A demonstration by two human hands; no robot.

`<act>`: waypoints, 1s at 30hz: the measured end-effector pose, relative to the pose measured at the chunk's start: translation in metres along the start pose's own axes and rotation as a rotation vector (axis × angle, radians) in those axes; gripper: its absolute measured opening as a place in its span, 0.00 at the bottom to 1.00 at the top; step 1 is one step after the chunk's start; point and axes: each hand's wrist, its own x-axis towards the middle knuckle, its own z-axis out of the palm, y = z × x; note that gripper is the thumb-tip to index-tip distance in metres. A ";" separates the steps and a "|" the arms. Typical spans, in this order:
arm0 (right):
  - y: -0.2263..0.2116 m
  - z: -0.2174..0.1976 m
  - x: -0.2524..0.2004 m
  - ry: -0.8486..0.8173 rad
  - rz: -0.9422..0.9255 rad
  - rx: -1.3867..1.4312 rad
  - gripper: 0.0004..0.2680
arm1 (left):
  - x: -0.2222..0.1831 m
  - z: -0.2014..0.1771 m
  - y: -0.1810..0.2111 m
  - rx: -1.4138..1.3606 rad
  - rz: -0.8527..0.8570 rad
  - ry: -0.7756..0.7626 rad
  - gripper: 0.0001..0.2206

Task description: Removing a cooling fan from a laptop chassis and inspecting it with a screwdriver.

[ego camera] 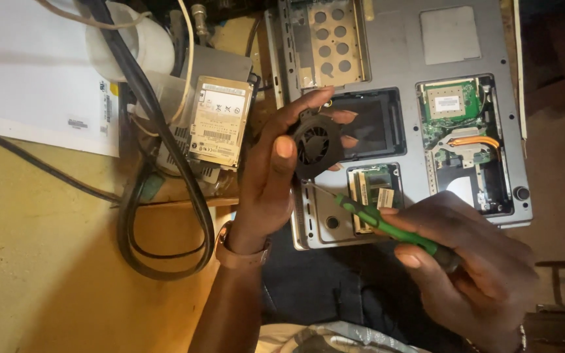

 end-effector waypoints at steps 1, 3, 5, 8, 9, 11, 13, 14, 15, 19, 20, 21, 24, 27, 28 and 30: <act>0.000 0.000 -0.001 0.000 -0.001 -0.001 0.09 | 0.000 0.000 0.001 -0.001 0.001 0.000 0.30; 0.002 -0.002 -0.005 -0.011 0.060 -0.040 0.10 | -0.001 0.001 0.002 0.002 -0.004 0.007 0.31; 0.001 0.000 -0.002 -0.012 0.017 -0.042 0.09 | -0.001 0.000 0.001 0.017 0.011 -0.001 0.30; 0.001 0.002 -0.001 -0.015 -0.024 -0.044 0.08 | -0.001 -0.002 -0.001 0.029 0.033 -0.015 0.30; 0.001 0.002 -0.001 -0.020 -0.020 -0.043 0.08 | -0.001 -0.003 -0.001 0.024 0.038 -0.021 0.30; -0.002 0.001 -0.001 -0.020 -0.018 -0.040 0.09 | -0.001 -0.003 -0.001 0.015 0.037 -0.025 0.30; -0.003 0.001 -0.001 -0.018 -0.015 -0.037 0.09 | -0.002 -0.003 -0.001 0.006 0.037 -0.030 0.30; -0.003 0.001 -0.001 -0.016 0.005 -0.031 0.09 | -0.002 -0.003 -0.001 0.009 0.034 -0.027 0.30; -0.002 0.000 -0.002 -0.014 0.025 -0.025 0.09 | -0.002 -0.003 0.000 0.013 0.032 -0.025 0.30; 0.001 0.000 -0.002 -0.030 -0.016 -0.036 0.08 | -0.002 -0.002 0.000 0.029 0.039 -0.022 0.30; 0.001 -0.001 -0.003 -0.029 0.008 -0.033 0.08 | -0.002 -0.002 0.001 0.021 0.026 -0.018 0.31; 0.001 -0.001 -0.003 -0.028 0.033 -0.031 0.09 | -0.001 -0.002 0.002 0.013 0.014 -0.014 0.31; 0.002 -0.002 -0.003 -0.043 -0.003 -0.041 0.09 | -0.002 -0.002 0.002 0.028 0.026 -0.011 0.30; -0.001 0.000 -0.002 -0.031 0.001 -0.043 0.08 | -0.003 -0.001 0.003 0.025 0.016 -0.006 0.31; 0.001 0.000 -0.003 -0.032 0.000 -0.042 0.08 | -0.003 -0.001 0.003 0.026 0.017 -0.004 0.31; 0.004 0.000 -0.004 -0.020 -0.002 -0.029 0.08 | -0.003 -0.001 0.003 0.005 0.005 -0.005 0.31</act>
